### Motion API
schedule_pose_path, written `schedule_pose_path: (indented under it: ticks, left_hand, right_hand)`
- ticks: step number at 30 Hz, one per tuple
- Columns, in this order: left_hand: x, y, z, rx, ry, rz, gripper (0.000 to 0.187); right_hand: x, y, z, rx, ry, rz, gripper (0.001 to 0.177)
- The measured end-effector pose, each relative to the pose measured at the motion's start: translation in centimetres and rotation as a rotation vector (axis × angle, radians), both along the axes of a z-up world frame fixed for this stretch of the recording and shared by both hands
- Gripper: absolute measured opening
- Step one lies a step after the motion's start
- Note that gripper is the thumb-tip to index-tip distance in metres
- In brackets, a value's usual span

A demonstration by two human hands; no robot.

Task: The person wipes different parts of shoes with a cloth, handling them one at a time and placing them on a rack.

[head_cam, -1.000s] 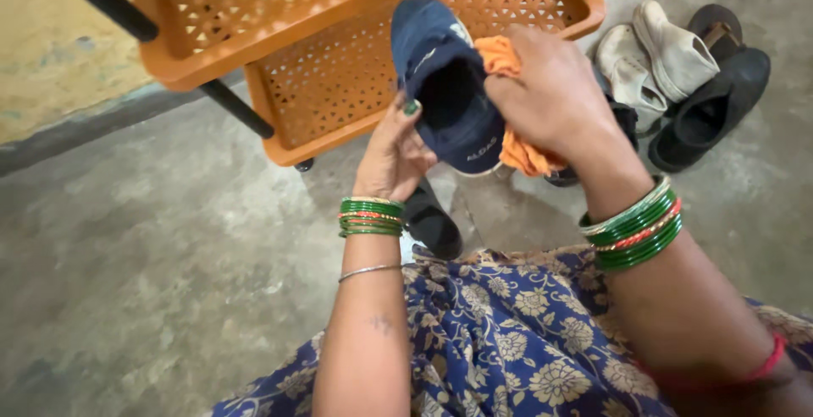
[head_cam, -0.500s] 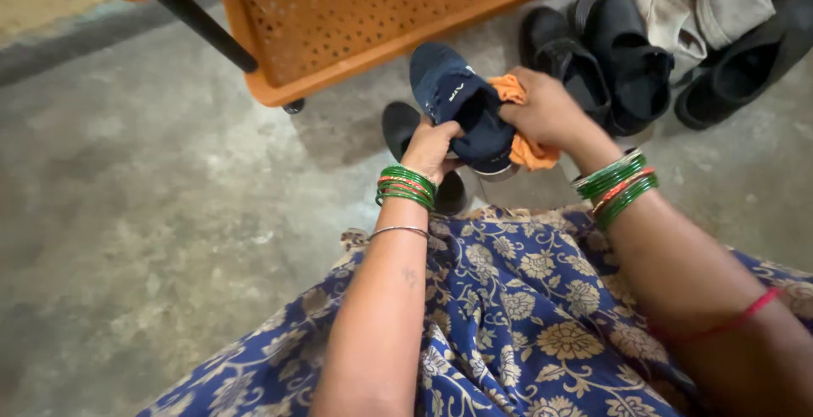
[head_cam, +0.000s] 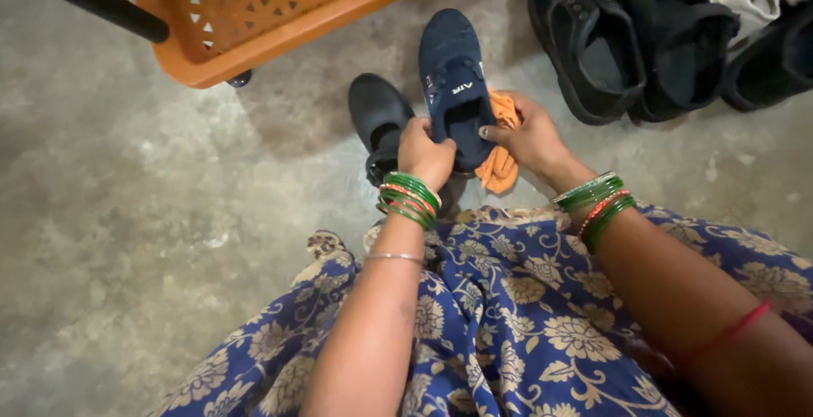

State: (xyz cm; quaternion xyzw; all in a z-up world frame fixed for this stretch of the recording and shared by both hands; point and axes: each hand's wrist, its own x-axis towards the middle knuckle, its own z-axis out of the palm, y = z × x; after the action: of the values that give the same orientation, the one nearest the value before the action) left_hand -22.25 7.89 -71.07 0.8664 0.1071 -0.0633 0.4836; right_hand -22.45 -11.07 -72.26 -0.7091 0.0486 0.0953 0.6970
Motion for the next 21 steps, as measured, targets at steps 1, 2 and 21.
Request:
schedule_pose_path:
  ticks: [1,2,21]
  left_hand:
    - [-0.5,-0.2,0.9,0.145,-0.001,0.01,0.049]
    - [-1.2,-0.6,1.8,0.144,0.008,0.008,0.049]
    - [2.9,-3.4,-2.0,-1.187,0.529,0.459,0.12]
  right_hand:
    - [0.2,-0.1,0.0,0.0,0.007,-0.001,0.054]
    - [0.4,-0.1,0.1,-0.011,0.01,0.032,0.054]
    - [10.8,3.8,3.1,-1.045,-0.628,0.136,0.032]
